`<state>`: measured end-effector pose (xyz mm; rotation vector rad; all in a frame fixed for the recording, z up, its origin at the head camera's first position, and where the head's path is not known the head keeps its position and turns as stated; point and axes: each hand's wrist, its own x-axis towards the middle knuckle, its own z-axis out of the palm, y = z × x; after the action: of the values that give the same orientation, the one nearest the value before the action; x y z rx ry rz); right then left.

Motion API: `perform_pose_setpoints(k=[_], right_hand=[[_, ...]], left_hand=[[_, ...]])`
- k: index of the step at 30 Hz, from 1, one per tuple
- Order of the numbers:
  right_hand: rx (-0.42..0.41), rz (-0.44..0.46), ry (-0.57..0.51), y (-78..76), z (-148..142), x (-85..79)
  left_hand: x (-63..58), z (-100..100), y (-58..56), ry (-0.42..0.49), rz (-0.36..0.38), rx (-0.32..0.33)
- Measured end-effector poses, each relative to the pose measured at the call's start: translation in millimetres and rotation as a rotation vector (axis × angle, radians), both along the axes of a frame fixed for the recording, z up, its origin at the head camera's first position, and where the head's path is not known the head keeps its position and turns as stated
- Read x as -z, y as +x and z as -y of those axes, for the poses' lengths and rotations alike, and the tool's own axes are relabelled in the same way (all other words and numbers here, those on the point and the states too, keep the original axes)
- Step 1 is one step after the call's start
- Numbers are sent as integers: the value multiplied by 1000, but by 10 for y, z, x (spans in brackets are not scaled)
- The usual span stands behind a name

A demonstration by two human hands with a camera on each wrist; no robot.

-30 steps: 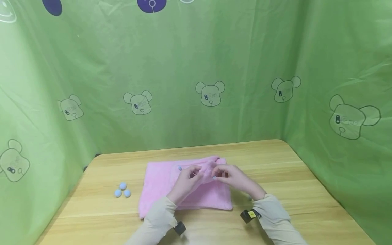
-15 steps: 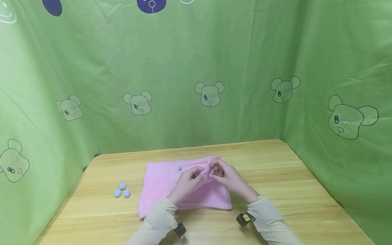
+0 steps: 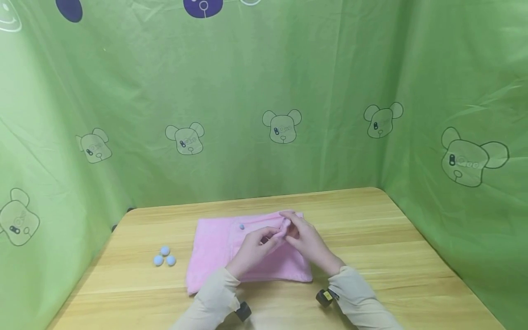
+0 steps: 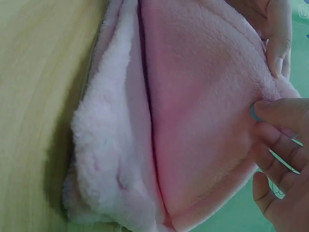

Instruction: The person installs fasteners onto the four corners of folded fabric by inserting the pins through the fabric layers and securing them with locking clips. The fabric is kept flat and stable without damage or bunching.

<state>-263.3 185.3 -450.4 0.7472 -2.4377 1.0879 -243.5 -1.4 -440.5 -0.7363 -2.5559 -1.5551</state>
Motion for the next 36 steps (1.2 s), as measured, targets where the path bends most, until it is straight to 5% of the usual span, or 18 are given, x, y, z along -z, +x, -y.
perform_pose_setpoints(k=[9,25,36], right_hand=[[32,-155,-24,-18,2,27],[26,-112,2,-9,7,39],[-4,-199,53,-2,8,51]], left_hand=[[-14,1,14,-34,-35,-12],[-42,18,29,-69,-63,6],[-72,110,70,-177,-155,-7]])
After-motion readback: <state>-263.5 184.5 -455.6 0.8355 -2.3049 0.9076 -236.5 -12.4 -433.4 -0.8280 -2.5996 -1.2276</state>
